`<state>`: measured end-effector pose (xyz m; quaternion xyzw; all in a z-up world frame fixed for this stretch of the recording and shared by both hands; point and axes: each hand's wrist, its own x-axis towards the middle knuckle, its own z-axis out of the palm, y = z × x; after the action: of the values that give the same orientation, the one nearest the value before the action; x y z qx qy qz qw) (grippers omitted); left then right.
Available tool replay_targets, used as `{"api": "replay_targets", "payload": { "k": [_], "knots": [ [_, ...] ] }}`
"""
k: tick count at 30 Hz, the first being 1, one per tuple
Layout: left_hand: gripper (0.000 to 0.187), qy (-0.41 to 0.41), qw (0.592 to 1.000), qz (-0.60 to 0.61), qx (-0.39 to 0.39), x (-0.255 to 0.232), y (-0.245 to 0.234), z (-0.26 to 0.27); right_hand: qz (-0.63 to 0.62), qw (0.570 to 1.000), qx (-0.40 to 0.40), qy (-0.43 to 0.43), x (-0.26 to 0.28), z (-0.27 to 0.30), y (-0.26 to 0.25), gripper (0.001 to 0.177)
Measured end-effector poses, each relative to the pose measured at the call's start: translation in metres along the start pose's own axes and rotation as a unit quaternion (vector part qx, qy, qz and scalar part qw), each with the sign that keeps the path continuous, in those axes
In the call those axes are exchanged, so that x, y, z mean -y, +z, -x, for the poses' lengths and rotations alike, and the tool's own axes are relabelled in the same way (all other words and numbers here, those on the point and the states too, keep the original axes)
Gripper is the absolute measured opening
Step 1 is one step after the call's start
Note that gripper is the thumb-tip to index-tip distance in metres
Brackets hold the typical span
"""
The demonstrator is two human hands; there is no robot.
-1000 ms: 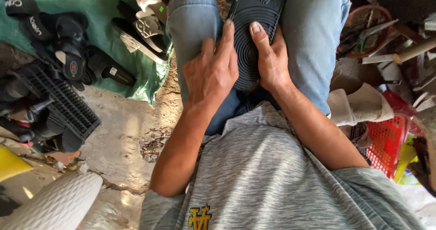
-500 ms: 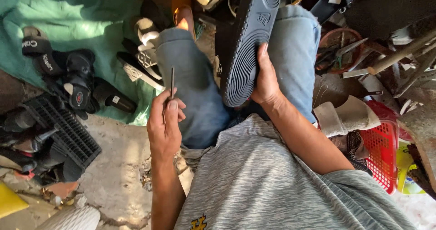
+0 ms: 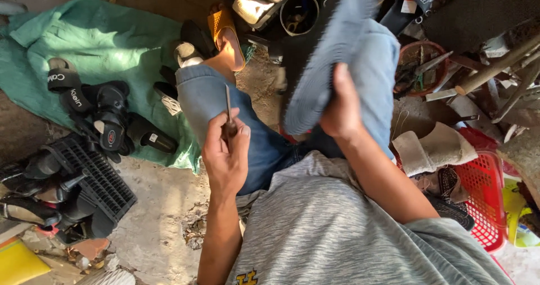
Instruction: The person uses a metal awl to puncture holes along the sole of a black Nike slide sandal. They then use a needle and thread to sew the sole, pulling the thread tight to secure the repair.
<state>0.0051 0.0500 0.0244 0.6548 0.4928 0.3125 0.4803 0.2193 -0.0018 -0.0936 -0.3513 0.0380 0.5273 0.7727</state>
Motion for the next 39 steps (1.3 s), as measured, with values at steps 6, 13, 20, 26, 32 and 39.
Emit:
{"api": "replay_targets", "payload": {
  "k": [6,13,20,26,32,39],
  "knots": [
    [0.047,0.026,0.997,-0.018,0.070,0.003,-0.011,-0.019,0.155,0.929,-0.227,-0.248,0.095,0.029,-0.070,0.018],
    [0.034,-0.032,0.993,-0.068,0.090,-0.014,0.032,-0.095,0.320,0.810,-0.113,-0.478,0.103,0.049,-0.083,0.047],
    [0.054,-0.154,0.967,-0.131,0.152,0.064,0.085,-0.182,0.424,0.750,-0.191,-0.471,0.080,0.056,-0.133,0.058],
    [0.021,-0.200,0.951,-0.151,0.180,0.160,0.140,-0.211,0.517,0.743,-0.159,-0.394,0.106,0.040,-0.054,0.057],
    [0.025,-0.120,0.951,-0.251,0.139,0.251,0.205,-0.211,0.709,0.521,-0.130,-0.458,0.099,0.076,-0.166,0.054],
    [0.027,-0.021,0.875,-0.450,0.177,0.306,0.256,-0.214,0.640,0.641,-0.152,-0.396,0.113,0.054,-0.082,0.056]
  ]
}}
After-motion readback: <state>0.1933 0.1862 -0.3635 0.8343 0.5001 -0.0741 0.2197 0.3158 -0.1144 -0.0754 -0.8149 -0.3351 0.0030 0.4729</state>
